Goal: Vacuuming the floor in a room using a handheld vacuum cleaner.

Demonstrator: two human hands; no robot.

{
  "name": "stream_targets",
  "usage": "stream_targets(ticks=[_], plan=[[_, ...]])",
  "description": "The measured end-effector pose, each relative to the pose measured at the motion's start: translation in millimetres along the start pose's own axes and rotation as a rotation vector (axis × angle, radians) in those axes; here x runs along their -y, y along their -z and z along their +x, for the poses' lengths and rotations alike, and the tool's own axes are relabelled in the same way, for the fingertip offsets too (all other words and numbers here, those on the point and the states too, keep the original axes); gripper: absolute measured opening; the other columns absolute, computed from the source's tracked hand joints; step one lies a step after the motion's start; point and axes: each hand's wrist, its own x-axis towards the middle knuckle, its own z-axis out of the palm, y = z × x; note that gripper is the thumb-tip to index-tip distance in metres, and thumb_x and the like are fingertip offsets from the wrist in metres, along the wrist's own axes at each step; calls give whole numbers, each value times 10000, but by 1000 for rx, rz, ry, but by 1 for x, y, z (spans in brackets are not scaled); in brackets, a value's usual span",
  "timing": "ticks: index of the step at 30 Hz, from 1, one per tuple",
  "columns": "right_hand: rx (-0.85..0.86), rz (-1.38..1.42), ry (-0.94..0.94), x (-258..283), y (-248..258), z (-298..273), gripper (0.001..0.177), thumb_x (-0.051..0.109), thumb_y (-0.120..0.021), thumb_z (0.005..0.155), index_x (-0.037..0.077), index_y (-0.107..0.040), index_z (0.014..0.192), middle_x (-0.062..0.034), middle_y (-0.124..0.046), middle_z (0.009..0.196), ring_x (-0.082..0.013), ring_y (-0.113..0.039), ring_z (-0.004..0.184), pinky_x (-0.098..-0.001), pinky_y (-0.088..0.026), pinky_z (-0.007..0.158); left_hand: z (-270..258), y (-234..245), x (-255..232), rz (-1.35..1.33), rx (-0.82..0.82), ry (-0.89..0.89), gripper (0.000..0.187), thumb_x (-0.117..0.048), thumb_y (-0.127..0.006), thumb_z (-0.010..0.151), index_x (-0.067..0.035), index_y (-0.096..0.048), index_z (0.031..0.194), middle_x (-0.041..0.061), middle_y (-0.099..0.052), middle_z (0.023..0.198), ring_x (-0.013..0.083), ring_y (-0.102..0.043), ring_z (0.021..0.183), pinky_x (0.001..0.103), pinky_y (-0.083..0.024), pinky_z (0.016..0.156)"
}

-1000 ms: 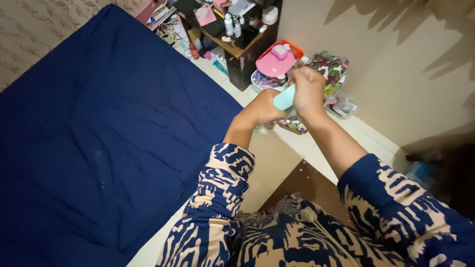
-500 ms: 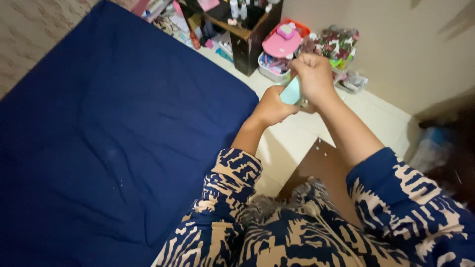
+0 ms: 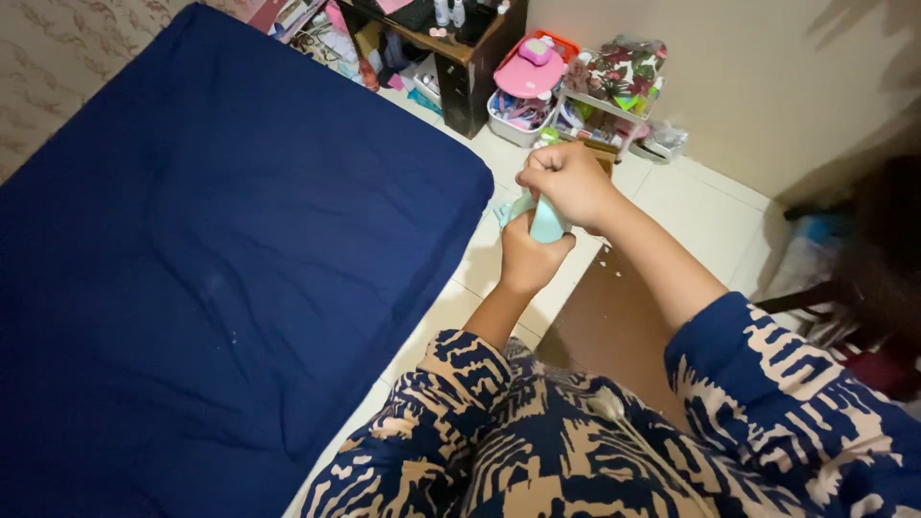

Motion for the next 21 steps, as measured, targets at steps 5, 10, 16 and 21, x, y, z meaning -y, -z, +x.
stream_targets(ticks=[5,10,16,21], plan=[[13,-59,-12,-21,17,-69,294,153,-693,868,43,-586,618,12,-577,601,-71,-495,568,-277,-432,560,-72,-37,-12,-92,-25,-65,245,-122,-744,701,-12,-684,912,90,-731,817,186,-707,756,349,-566,744],[2,-90,-42,-36,26,-178,288,161,-697,859,84,-591,603,38,-561,562,-60,-483,531,-280,-421,516,-177,-97,5,-147,-2,121,224,-100,-712,741,22,-696,927,117,-741,821,198,-708,762,363,-571,734],[38,-126,-148,-25,35,-278,358,191,-726,851,94,-500,590,67,-461,562,-58,-415,552,-302,-392,516,-277,-136,-19,-419,-19,184,455,-67,-725,751,33,-619,1182,97,-697,1028,193,-673,930,338,-551,835],[29,-190,-209,-12,18,-307,389,202,-736,836,72,-475,579,23,-452,539,-82,-411,533,-315,-409,513,-306,-130,-19,-391,-74,124,535,-35,-711,737,10,-540,1242,70,-662,1090,172,-660,977,324,-520,855]])
